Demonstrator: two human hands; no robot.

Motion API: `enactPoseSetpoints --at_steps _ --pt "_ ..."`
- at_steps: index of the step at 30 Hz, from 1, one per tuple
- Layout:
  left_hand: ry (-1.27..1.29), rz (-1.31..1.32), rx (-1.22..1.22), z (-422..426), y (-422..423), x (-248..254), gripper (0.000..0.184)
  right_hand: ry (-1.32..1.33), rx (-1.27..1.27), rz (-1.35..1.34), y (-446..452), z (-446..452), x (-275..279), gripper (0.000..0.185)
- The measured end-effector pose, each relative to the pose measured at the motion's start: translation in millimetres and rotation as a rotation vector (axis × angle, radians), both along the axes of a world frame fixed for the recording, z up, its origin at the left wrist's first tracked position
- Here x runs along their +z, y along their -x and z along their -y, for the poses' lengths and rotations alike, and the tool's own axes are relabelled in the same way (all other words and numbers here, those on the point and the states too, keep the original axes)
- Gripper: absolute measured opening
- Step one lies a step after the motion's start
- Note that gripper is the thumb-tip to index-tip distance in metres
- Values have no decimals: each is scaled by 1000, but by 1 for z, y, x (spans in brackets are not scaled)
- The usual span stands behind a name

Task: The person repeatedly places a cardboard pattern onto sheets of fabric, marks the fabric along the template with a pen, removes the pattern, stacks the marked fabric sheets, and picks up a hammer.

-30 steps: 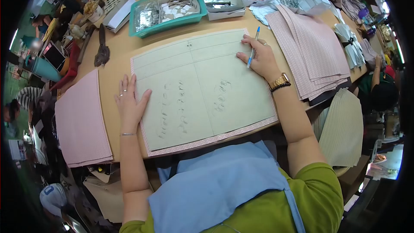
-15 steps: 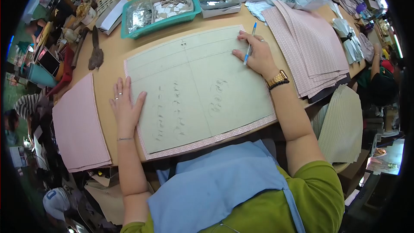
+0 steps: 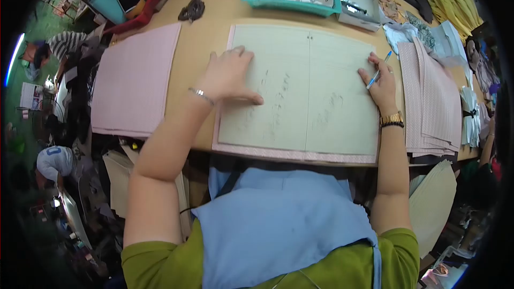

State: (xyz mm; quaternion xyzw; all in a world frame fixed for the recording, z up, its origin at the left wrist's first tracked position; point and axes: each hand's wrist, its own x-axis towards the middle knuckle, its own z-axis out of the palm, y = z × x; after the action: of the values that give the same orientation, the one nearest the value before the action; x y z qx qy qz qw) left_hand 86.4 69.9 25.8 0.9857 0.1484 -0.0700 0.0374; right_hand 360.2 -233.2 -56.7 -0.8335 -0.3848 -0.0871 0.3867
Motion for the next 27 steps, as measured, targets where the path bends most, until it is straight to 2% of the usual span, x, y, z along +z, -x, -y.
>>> enactPoseSetpoints --at_steps 2,4,7,9,11,13,15,17,20,23,27 --pt "-10 -16 -26 2 0 -8 116 7 -33 -41 -10 3 -10 41" --pt "-11 -123 -9 5 -6 -2 120 -339 -1 -323 -15 13 -5 38" --pt "25 -225 13 10 -16 11 124 -665 72 -712 7 17 16 35" --pt "54 -237 10 8 -16 7 124 -665 138 -846 46 0 30 32" --pt "75 -201 -17 4 -15 1 124 -514 210 -850 113 -28 49 30" --pt "82 -195 -14 3 -15 -1 123 -397 423 -934 160 -46 53 24" --pt "90 -190 -11 3 -15 -1 123 -276 635 -882 200 -62 52 20" --pt "102 -187 -10 3 -15 -2 124 -157 804 -615 224 -82 57 15" --pt "93 -183 -4 2 -16 -4 125 -102 944 -562 245 -102 55 11" --pt "65 -183 10 0 -19 -12 119 -74 986 -346 253 -116 48 9" --pt "70 -220 21 3 -20 -8 121 -42 976 -277 255 -116 49 10"
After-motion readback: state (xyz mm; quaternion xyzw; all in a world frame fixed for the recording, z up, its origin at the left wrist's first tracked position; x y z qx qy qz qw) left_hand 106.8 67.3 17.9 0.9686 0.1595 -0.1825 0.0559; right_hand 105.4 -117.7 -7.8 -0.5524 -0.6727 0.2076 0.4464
